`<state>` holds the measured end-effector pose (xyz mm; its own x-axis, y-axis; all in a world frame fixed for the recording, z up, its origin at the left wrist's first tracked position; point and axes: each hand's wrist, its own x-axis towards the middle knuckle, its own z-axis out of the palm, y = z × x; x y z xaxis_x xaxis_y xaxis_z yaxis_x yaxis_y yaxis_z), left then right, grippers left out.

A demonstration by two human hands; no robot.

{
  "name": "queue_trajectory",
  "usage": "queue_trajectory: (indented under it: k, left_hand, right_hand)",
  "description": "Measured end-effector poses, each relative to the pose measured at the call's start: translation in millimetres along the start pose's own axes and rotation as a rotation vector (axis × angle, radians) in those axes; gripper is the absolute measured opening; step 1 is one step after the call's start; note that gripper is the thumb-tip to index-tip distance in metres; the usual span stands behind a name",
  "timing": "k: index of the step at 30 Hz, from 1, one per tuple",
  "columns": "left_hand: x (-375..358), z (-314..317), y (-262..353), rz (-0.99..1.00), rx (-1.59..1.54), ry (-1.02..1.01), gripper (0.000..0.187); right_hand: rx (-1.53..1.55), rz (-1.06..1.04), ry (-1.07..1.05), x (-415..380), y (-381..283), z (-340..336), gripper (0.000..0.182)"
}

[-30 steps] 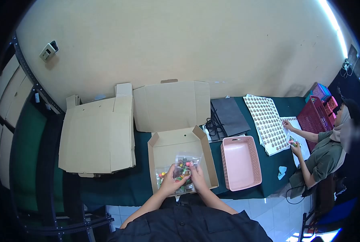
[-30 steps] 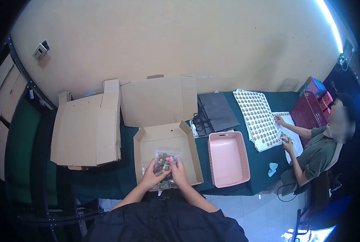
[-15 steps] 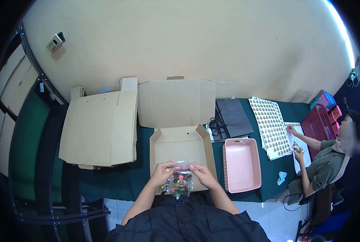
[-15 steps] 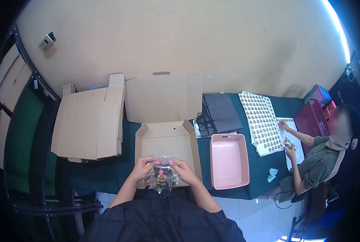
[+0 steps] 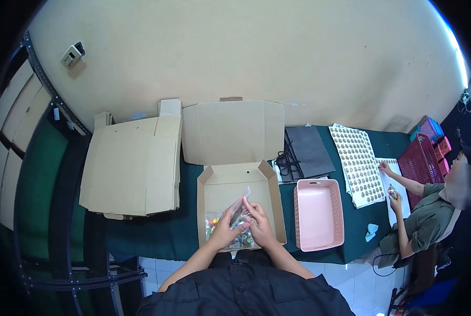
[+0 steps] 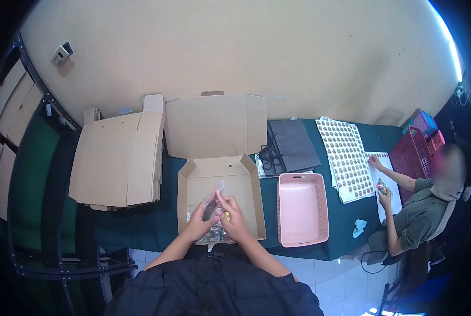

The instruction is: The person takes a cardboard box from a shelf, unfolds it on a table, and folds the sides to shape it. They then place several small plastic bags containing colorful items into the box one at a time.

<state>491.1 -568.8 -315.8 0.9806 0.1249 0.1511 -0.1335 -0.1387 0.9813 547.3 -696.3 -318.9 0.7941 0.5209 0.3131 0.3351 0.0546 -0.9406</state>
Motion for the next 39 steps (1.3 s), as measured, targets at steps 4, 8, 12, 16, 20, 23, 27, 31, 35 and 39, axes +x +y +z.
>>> queue_trajectory:
  k: [4,8,12,16,20,23,27,31,35,39]
  left_hand:
    - [-8.4,6.8,0.1,-0.030,-0.121,0.066,0.055]
    - [-7.2,0.9,-15.3,-0.066,0.019,0.081,0.032]
    - [-4.8,-5.1,-12.5,-0.128,0.021,0.094,0.026]
    - [-7.3,-11.3,-4.9,-0.166,-0.069,0.046,0.028]
    - [-10.9,-19.6,-2.1,-0.204,-0.214,-0.087,0.028]
    - [-11.5,-21.1,-7.7,-0.111,0.005,-0.009,0.025]
    - [-14.1,-20.4,-15.3,-0.219,-0.049,0.116,0.020]
    - [-11.6,-19.5,-4.6,-0.137,-0.034,0.119,0.022]
    - [-5.6,-26.2,1.0,-0.210,-0.312,0.152,0.023]
    - [-7.2,-38.8,-7.9,-0.111,-0.195,0.169,0.020]
  right_hand:
    - [-0.080,0.025,0.038,-1.9,6.0,-0.6,0.052]
    - [0.064,0.166,0.234,0.6,9.8,-0.4,0.036]
    - [0.136,0.286,0.105,-8.7,8.9,-7.3,0.019]
    - [0.235,0.388,0.117,-7.5,14.7,-13.7,0.020]
    - [0.314,0.429,-0.014,-3.7,2.9,-24.5,0.024]
    - [0.269,0.435,-0.014,-4.8,4.5,-27.6,0.025]
    - [0.186,0.415,0.006,-5.7,2.2,-25.5,0.026]
    - [0.237,0.421,0.004,-2.6,-3.6,-27.3,0.026]
    - [0.244,0.430,0.134,4.1,-4.0,-37.1,0.027]
    - [0.012,0.283,0.291,3.8,-6.2,-40.4,0.023]
